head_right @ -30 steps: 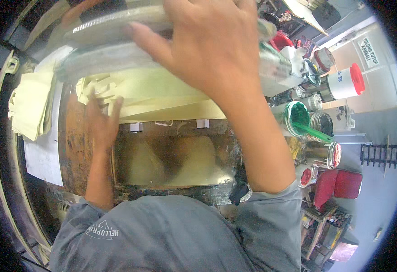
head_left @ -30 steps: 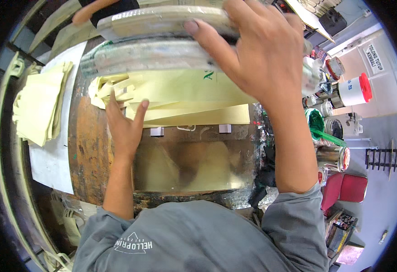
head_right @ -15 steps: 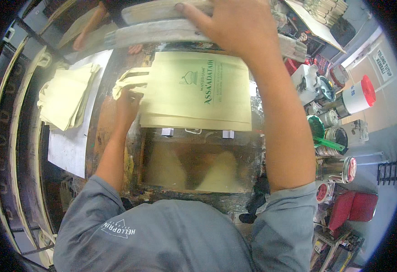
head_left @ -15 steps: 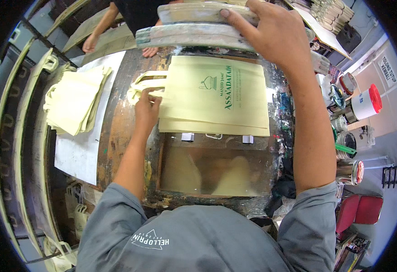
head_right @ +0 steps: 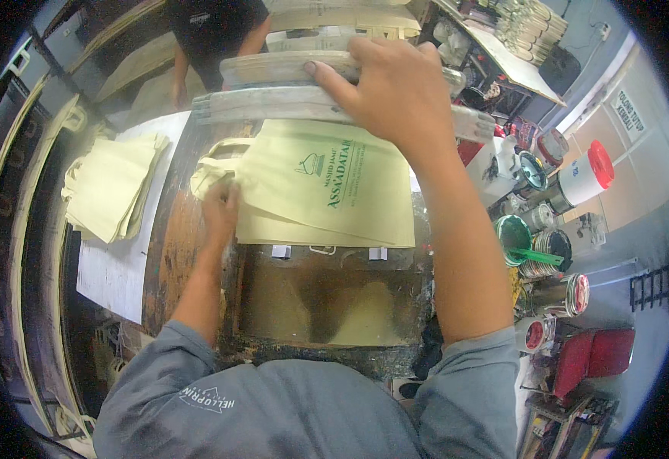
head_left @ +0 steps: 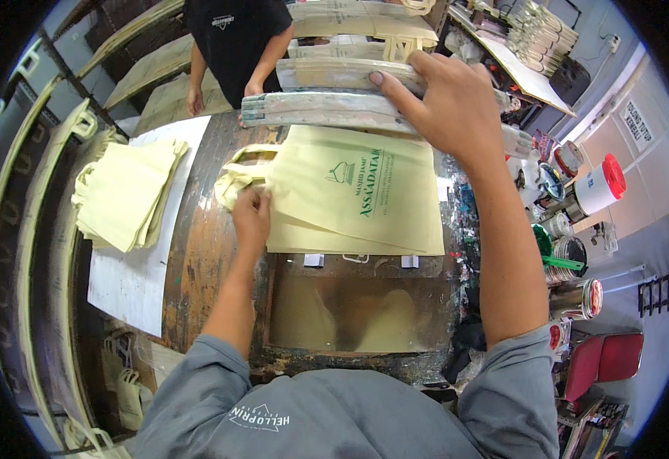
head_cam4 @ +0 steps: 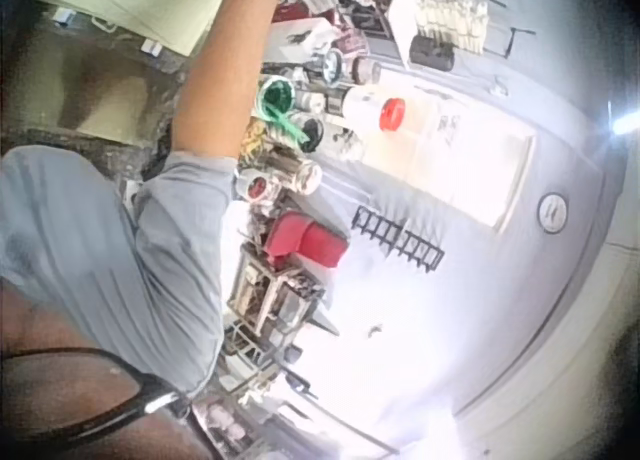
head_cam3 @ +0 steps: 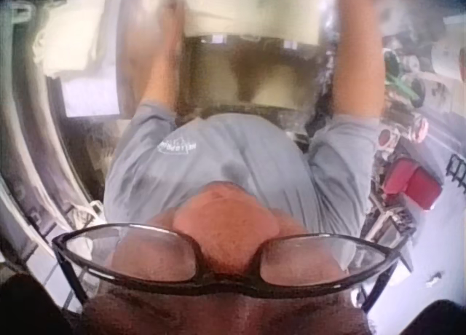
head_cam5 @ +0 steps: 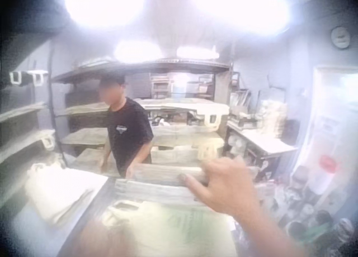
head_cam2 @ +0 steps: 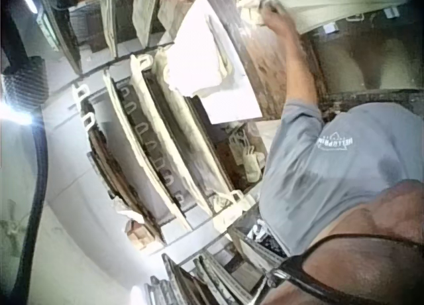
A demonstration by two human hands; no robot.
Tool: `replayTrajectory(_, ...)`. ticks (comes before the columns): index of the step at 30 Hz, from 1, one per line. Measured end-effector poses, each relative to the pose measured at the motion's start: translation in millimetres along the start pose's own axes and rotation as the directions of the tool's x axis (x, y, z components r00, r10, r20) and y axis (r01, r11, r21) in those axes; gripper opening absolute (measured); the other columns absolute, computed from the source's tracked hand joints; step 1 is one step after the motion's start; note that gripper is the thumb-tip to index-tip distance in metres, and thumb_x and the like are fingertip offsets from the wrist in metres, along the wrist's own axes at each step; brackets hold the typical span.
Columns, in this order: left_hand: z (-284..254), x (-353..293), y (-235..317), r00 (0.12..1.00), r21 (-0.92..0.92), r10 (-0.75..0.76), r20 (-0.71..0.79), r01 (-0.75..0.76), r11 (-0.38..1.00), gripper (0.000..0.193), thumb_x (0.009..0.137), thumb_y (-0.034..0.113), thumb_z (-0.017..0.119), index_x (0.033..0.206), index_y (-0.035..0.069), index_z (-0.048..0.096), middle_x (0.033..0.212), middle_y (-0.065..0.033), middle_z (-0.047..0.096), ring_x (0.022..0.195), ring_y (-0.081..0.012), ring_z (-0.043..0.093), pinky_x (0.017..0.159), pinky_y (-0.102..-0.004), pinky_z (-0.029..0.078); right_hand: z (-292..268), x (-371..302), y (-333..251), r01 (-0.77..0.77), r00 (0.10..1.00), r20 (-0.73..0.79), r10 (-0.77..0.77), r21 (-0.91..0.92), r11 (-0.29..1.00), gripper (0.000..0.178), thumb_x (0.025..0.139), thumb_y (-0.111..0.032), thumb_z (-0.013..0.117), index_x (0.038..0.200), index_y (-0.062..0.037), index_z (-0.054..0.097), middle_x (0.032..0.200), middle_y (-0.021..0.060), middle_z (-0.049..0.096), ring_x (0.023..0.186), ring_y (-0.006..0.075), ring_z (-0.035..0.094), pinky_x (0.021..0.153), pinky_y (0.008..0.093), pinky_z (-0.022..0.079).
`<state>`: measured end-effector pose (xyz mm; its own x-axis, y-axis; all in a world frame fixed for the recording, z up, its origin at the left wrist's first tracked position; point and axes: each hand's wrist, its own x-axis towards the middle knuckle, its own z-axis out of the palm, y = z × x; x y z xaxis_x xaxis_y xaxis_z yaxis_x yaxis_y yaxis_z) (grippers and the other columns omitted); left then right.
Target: The person performs screen printing on yellow bags by placing a bag on a flat board, lowering a mesh screen with green ink, and using a squeegee to spread the ink across the stencil. They repeat the process for several bags, moving them aside as they are finished.
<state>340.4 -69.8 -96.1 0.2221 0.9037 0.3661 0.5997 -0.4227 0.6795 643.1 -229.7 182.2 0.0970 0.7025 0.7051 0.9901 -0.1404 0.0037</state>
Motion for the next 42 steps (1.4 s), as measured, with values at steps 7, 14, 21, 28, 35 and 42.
replayTrajectory(7, -154, 122, -94, 0.987, -0.258, 0.112, 0.117, -0.078, 0.963, 0.031, 0.102, 0.029, 0.077, 0.112, -0.001, 0.078, 0.083, -0.0017, 0.070, 0.069, -0.0092, 0.060, 0.062, -0.0270, 0.052, 11, 3, 8, 0.031, 0.998, -0.047, -0.033, -0.034, 0.999, 0.067, 0.097, -0.069, 0.064, 0.099, -0.0037, 0.078, 0.084, 0.0197, 0.074, 0.080, 0.0402, 0.072, 0.079, 0.0505, 0.050)
replayTrajectory(14, -202, 105, -84, 0.849, 0.588, -0.004, -0.529, 0.370, 0.719, 0.103, 0.098, 0.067, 0.071, 0.153, -0.016, 0.044, 0.142, -0.0378, 0.060, 0.106, -0.0489, 0.071, 0.094, -0.0567, 0.058, -7, 16, 8, -0.069, 0.986, 0.153, 0.058, 0.064, 0.996, 0.068, 0.099, -0.069, 0.060, 0.086, -0.0039, 0.074, 0.077, 0.0157, 0.071, 0.077, 0.0335, 0.071, 0.079, 0.0487, 0.053)
replayTrajectory(21, 75, -126, 110, 0.646, 0.039, 0.501, 0.576, -0.633, 0.773, 0.111, 0.086, 0.090, 0.059, 0.165, 0.014, 0.048, 0.174, -0.0212, 0.034, 0.163, -0.0452, 0.026, 0.130, -0.0728, 0.008, -22, 41, 0, -0.072, 0.923, 0.377, 0.074, -0.021, 0.997, 0.078, 0.110, -0.074, 0.036, 0.094, -0.0057, 0.069, 0.087, 0.0064, 0.069, 0.079, 0.0169, 0.062, 0.067, 0.0378, 0.052)
replayTrajectory(28, 88, -141, 118, 0.594, 0.007, 0.526, 0.609, -0.667, 0.745, 0.118, 0.085, 0.092, 0.057, 0.167, 0.009, 0.043, 0.176, -0.0218, 0.030, 0.163, -0.0492, 0.023, 0.128, -0.0757, 0.009, -21, 38, -3, -0.120, 0.897, 0.420, 0.138, -0.069, 0.990, 0.076, 0.110, -0.074, 0.039, 0.095, -0.0059, 0.069, 0.080, 0.0026, 0.063, 0.072, 0.0125, 0.055, 0.061, 0.0306, 0.048)
replayTrajectory(35, 36, -96, 146, 0.826, -0.145, 0.422, 0.374, -0.398, 0.906, 0.113, 0.082, 0.072, 0.083, 0.164, 0.005, 0.045, 0.167, -0.0240, 0.045, 0.157, -0.0395, 0.040, 0.130, -0.0640, 0.023, -18, 27, -5, -0.145, 0.906, 0.412, 0.100, 0.079, 0.986, 0.072, 0.109, -0.071, 0.045, 0.092, -0.0063, 0.069, 0.080, 0.0066, 0.069, 0.068, 0.0158, 0.060, 0.062, 0.0315, 0.051)
replayTrajectory(42, -88, -32, 139, 0.923, -0.742, 0.011, 0.384, 0.302, 0.599, 0.073, 0.085, 0.017, 0.096, 0.146, -0.004, 0.060, 0.121, -0.0116, 0.075, 0.108, -0.0171, 0.071, 0.101, -0.0323, 0.057, 19, -67, 0, 0.100, 0.923, 0.371, -0.097, 0.012, 0.995, 0.058, 0.090, -0.052, 0.079, 0.122, -0.0055, 0.064, 0.114, 0.0209, 0.074, 0.111, 0.0404, 0.072, 0.093, 0.0544, 0.055)
